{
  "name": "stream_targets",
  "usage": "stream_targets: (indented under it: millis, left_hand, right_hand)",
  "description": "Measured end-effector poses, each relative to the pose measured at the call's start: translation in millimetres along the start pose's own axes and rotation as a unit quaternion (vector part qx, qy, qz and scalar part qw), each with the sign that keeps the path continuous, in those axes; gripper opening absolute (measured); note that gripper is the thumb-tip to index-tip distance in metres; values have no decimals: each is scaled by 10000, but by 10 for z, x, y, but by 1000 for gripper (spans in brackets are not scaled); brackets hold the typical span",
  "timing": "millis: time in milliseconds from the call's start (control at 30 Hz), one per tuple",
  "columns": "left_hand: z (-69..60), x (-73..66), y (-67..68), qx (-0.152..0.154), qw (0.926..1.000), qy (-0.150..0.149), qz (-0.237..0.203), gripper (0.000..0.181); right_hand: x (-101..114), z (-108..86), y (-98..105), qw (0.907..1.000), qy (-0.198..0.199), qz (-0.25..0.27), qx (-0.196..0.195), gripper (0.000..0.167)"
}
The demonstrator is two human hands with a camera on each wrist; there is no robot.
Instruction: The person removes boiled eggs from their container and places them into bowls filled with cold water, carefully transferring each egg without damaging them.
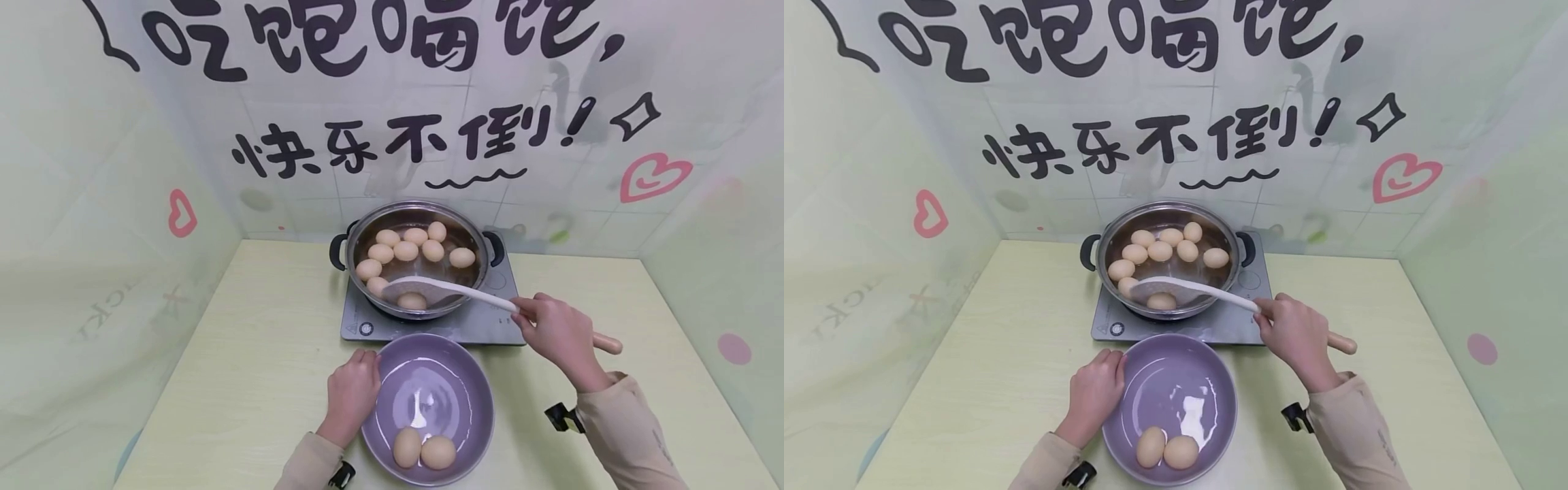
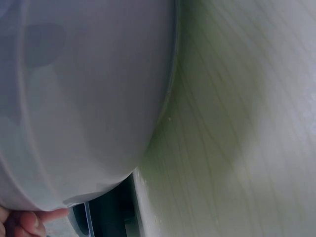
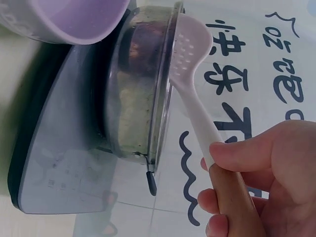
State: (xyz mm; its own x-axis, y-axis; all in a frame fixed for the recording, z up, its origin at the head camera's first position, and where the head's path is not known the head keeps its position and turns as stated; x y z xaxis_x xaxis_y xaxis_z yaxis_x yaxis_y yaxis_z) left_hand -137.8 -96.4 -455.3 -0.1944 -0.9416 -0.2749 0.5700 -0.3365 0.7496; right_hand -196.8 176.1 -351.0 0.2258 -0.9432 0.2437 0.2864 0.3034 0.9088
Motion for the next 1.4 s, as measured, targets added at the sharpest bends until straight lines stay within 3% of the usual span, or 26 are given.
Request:
stream_targets:
  millis: [333, 800, 1000, 1400]
  left_hand:
    - [7, -6, 5, 16, 10000, -19, 16, 13]
    - [10, -4, 2, 92, 9999, -13, 65, 14]
    - [12, -7, -11, 131, 9999, -11, 48, 14]
    - [6, 1, -19, 159, 9999, 39, 39, 14]
  right_hand:
    - [21, 50, -29, 9994, -46, -49, 337, 5]
    - [5, 111, -129, 9931, -179, 35, 1154, 13]
    - [-25, 122, -146, 9868, -343, 376, 1536, 20]
    - [-86, 44, -3, 9850, -405, 427, 1622, 21]
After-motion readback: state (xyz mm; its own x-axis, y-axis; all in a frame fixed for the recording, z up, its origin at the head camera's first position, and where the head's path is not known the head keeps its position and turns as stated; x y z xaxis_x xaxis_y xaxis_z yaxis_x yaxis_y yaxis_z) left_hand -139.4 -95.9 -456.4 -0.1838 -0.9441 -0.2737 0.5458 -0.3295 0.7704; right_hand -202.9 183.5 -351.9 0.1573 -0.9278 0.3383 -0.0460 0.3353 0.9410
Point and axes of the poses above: each hand's wrist, its own z-axis towards the middle knuckle, its own y-axis out of the back of the hand, x = y × z, the point moved 7 cm from there along z, towards the middle knuckle, and after that the axes turned 9 degrees about -x, right-handed, at the moved point
